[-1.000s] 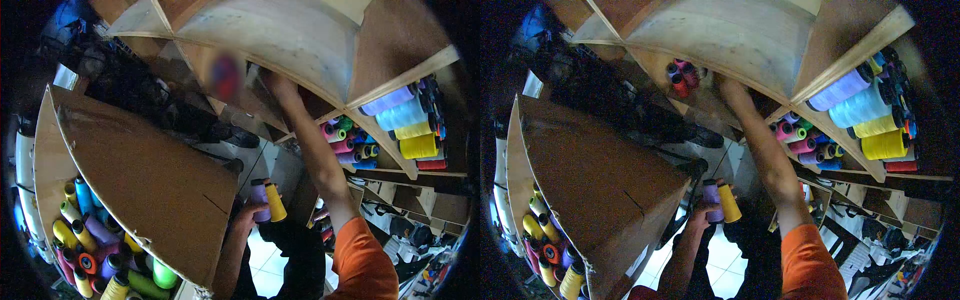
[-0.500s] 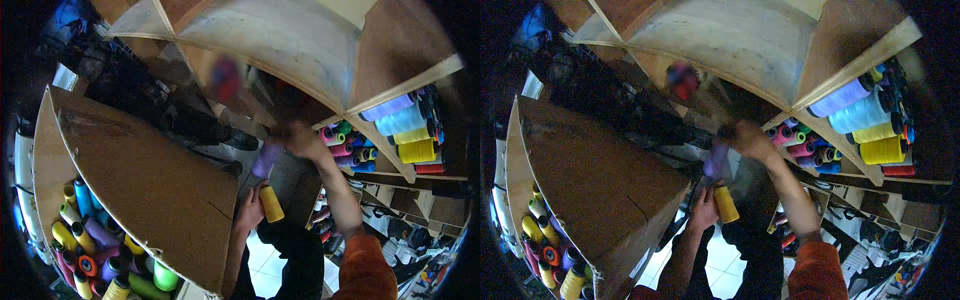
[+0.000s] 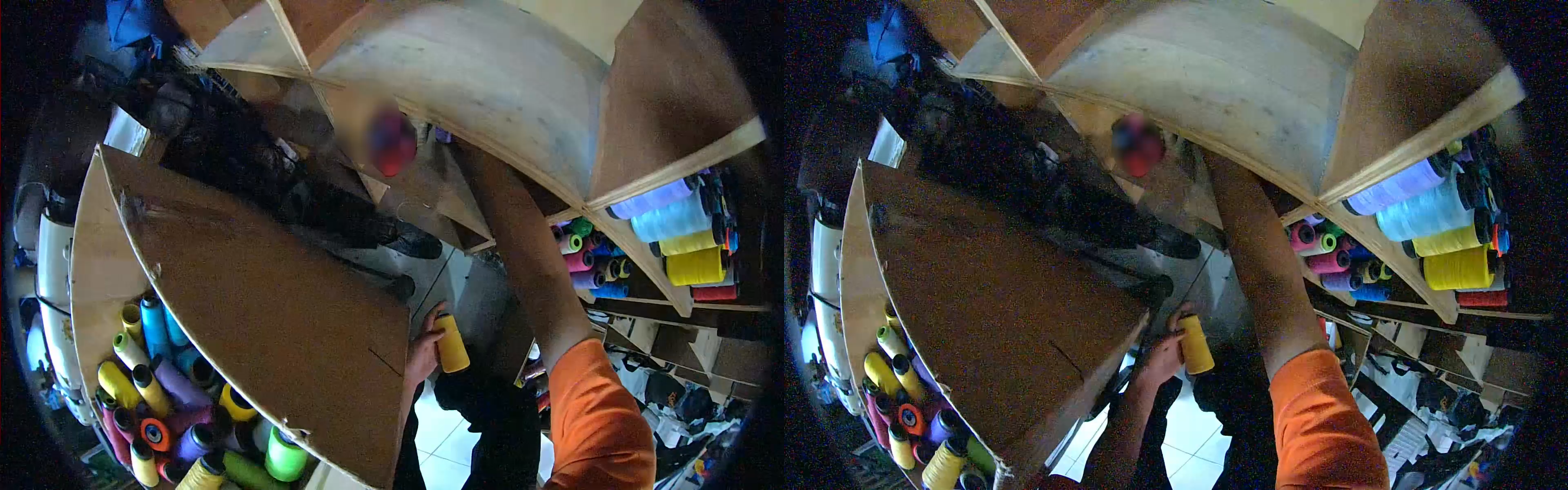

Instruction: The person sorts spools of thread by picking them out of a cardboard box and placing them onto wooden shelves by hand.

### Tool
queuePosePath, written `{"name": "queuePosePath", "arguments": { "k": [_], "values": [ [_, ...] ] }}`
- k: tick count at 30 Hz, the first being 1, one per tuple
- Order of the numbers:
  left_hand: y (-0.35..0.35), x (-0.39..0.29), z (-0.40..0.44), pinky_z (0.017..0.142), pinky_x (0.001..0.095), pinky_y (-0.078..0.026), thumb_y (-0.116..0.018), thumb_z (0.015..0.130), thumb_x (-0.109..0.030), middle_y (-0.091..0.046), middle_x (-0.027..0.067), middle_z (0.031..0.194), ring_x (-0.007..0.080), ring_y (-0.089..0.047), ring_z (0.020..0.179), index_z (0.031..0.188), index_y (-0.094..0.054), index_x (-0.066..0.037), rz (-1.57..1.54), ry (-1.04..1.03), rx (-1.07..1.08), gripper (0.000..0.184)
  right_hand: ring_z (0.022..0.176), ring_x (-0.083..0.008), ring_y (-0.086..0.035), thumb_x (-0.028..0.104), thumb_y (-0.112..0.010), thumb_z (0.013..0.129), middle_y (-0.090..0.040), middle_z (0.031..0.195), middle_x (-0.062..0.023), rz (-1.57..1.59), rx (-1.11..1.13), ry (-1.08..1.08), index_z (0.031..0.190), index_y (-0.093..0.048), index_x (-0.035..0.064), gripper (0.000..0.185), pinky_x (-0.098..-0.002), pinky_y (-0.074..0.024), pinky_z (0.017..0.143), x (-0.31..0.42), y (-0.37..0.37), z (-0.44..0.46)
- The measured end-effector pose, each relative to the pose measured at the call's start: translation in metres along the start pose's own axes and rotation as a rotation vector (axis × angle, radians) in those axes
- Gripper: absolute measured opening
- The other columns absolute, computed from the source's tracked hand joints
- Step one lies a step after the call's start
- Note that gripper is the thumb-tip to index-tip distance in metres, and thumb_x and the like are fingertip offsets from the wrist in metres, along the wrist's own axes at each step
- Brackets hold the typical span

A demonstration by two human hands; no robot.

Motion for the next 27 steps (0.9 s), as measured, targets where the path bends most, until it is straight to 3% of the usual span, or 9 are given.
{"name": "queuePosePath", "arguments": {
  "k": [6, 10, 13, 14, 15, 18, 19, 21, 27],
  "values": [
    [-0.014, 0.004, -0.001, 0.096, 0.0403, -0.041, -0.072, 0.072, -0.005, -0.049, 0.0099, 0.124, 0.0239, -0.052, 0.111, 0.140, -0.031, -0.018, 0.035, 0.051, -0.013, 0.080, 0.099, -0.0378, -0.056, 0.020, -0.061, 0.078, -0.061, 0.105, -0.0201, -0.044, -0.022, 0.021, 0.106, -0.062, 0.0051, 0.031, -0.0462, -0.0433, 0.087, 0.000, 0.003, 0.002],
    [-0.016, 0.000, -0.002, 0.094, 0.0401, -0.043, -0.076, 0.069, -0.007, -0.053, 0.0095, 0.118, 0.0243, -0.056, 0.105, 0.133, -0.039, -0.011, 0.169, 0.009, -0.043, 0.074, 0.097, -0.0374, -0.057, 0.021, -0.063, 0.077, -0.062, 0.104, -0.0196, -0.075, -0.049, 0.053, 0.105, -0.063, 0.0051, 0.032, -0.0458, -0.0441, 0.086, 0.003, 0.009, 0.000],
    [-0.010, 0.001, -0.004, 0.093, 0.0408, -0.043, -0.075, 0.074, -0.015, -0.055, 0.0087, 0.115, 0.0222, -0.052, 0.109, 0.129, -0.044, -0.004, 0.205, 0.026, -0.062, 0.063, 0.096, -0.0372, -0.058, 0.021, -0.064, 0.076, -0.063, 0.104, -0.0193, -0.137, -0.099, 0.168, 0.105, -0.064, 0.0051, 0.033, -0.0455, -0.0448, 0.085, 0.022, 0.036, -0.023],
    [-0.009, 0.000, -0.002, 0.094, 0.0405, -0.043, -0.075, 0.074, -0.017, -0.055, 0.0085, 0.115, 0.0216, -0.052, 0.110, 0.126, -0.047, -0.004, 0.226, -0.033, -0.036, 0.061, 0.096, -0.0371, -0.058, 0.021, -0.064, 0.075, -0.063, 0.103, -0.0192, -0.150, -0.028, 0.202, 0.104, -0.064, 0.0051, 0.033, -0.0454, -0.0450, 0.085, 0.032, 0.046, -0.039],
    [-0.007, -0.003, -0.003, 0.094, 0.0391, -0.042, -0.076, 0.072, -0.016, -0.056, 0.0074, 0.114, 0.0212, -0.052, 0.110, 0.125, -0.048, -0.004, 0.257, -0.074, -0.074, 0.061, 0.093, -0.0369, -0.059, 0.028, -0.063, 0.076, -0.063, 0.102, -0.0204, -0.125, 0.237, 0.140, 0.104, -0.064, 0.0034, 0.037, -0.0453, -0.0458, 0.083, 0.036, 0.052, -0.061],
    [-0.010, -0.009, -0.001, 0.096, 0.0366, -0.040, -0.078, 0.067, -0.013, -0.058, 0.0054, 0.113, 0.0204, -0.052, 0.109, 0.122, -0.050, -0.005, 0.305, -0.209, -0.136, 0.063, 0.086, -0.0364, -0.062, 0.048, -0.060, 0.079, -0.063, 0.100, -0.0243, -0.106, 1.283, 0.142, 0.104, -0.063, -0.0017, 0.056, -0.0449, -0.0483, 0.080, 0.060, 0.053, -0.183],
    [-0.012, -0.013, 0.000, 0.097, 0.0369, -0.039, -0.078, 0.067, -0.013, -0.057, 0.0056, 0.114, 0.0202, -0.052, 0.110, 0.123, -0.050, -0.005, 0.311, -0.249, -0.126, 0.063, 0.080, -0.0345, -0.063, 0.056, -0.054, 0.081, -0.064, 0.089, -0.0226, -0.081, 1.301, 0.057, 0.101, -0.064, -0.0015, 0.061, -0.0442, -0.0494, 0.075, 0.063, 0.073, -0.216],
    [-0.015, -0.022, 0.002, 0.099, 0.0372, -0.037, -0.078, 0.066, -0.012, -0.057, 0.0060, 0.116, 0.0200, -0.052, 0.111, 0.124, -0.049, -0.005, 0.333, -0.287, -0.115, 0.065, 0.076, -0.0340, -0.063, 0.051, -0.055, 0.081, -0.065, 0.082, -0.0203, 0.236, 1.361, -0.066, 0.096, -0.065, 0.0011, 0.053, -0.0443, -0.0496, 0.072, 0.074, 0.080, -0.249],
    [-0.018, -0.021, 0.004, 0.104, 0.0401, -0.031, -0.079, 0.062, -0.009, -0.044, 0.0101, 0.132, 0.0233, -0.039, 0.125, 0.136, -0.033, -0.007, 0.437, -0.312, -0.197, 0.088, 0.075, -0.0344, -0.063, 0.041, -0.057, 0.079, -0.065, 0.080, -0.0200, 0.107, 1.278, 0.074, 0.090, -0.068, 0.0054, 0.039, -0.0435, -0.0499, 0.071, 0.067, 0.078, -0.239]
  ]
}}
Point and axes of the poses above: each hand's wrist, its own z-axis towards the middle knuckle, its own y-axis out of the back of the hand, x = y × z, the point moved 6 cm from there along z, towards the middle knuckle
